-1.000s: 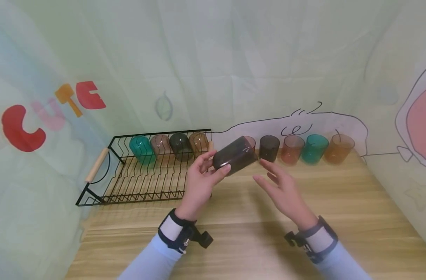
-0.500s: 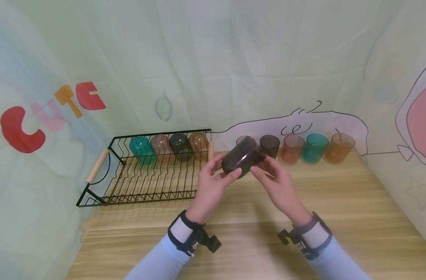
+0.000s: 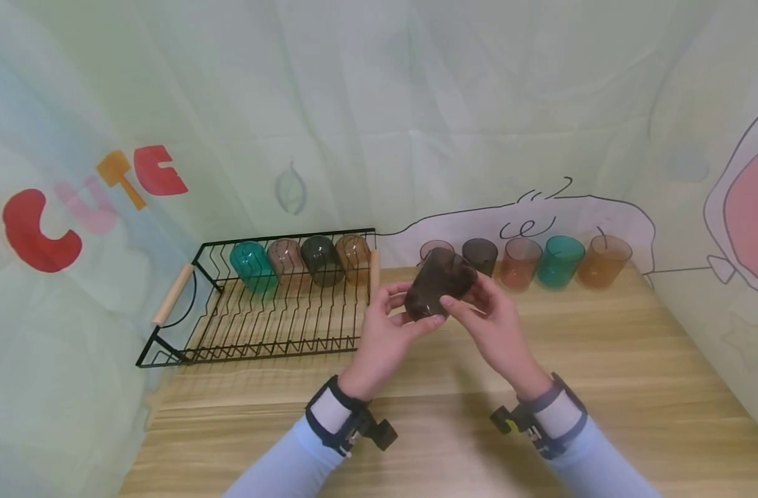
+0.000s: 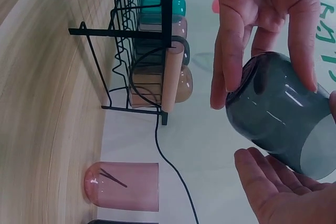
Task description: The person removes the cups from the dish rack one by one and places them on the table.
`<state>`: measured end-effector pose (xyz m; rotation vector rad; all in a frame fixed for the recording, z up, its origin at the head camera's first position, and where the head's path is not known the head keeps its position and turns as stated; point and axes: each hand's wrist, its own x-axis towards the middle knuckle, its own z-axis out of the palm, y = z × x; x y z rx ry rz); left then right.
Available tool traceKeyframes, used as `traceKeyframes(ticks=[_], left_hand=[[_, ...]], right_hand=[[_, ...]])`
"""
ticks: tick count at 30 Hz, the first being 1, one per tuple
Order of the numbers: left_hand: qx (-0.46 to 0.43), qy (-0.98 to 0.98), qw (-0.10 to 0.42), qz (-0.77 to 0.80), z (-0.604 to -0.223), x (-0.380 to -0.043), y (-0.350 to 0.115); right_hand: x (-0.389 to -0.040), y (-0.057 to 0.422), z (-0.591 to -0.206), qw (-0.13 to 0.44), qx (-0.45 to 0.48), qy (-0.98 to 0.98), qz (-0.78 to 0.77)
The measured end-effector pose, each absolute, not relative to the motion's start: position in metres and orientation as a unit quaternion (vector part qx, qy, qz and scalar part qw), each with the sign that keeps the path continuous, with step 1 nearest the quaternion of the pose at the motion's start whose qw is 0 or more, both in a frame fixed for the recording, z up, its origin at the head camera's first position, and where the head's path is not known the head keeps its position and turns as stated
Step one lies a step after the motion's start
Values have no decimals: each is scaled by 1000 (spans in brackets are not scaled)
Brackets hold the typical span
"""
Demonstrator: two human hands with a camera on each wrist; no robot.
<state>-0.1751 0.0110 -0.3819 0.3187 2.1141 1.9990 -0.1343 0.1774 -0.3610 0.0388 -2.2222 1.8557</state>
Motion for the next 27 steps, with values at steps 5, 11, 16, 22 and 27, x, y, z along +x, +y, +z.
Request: traceKeyframes(ticks=[5,11,16,22,27], left_hand=[[125,711,109,683,-380,-174,11],[149,707,108,683,-386,-179,9],[161,725,86,664,-387,-181,2],[165,736,41,656,-384,-189,-12],[157,759,15,632,-380,-195,-27]], right_hand=[[-135,178,-363,133,21,-754,643],[-136,181,-367,148,32,-745,650],[-137,185,-367,163,32,-743,648],[-138,200,-368,201,16,-755,624],[-138,222,-372,229,-9,-768,598]])
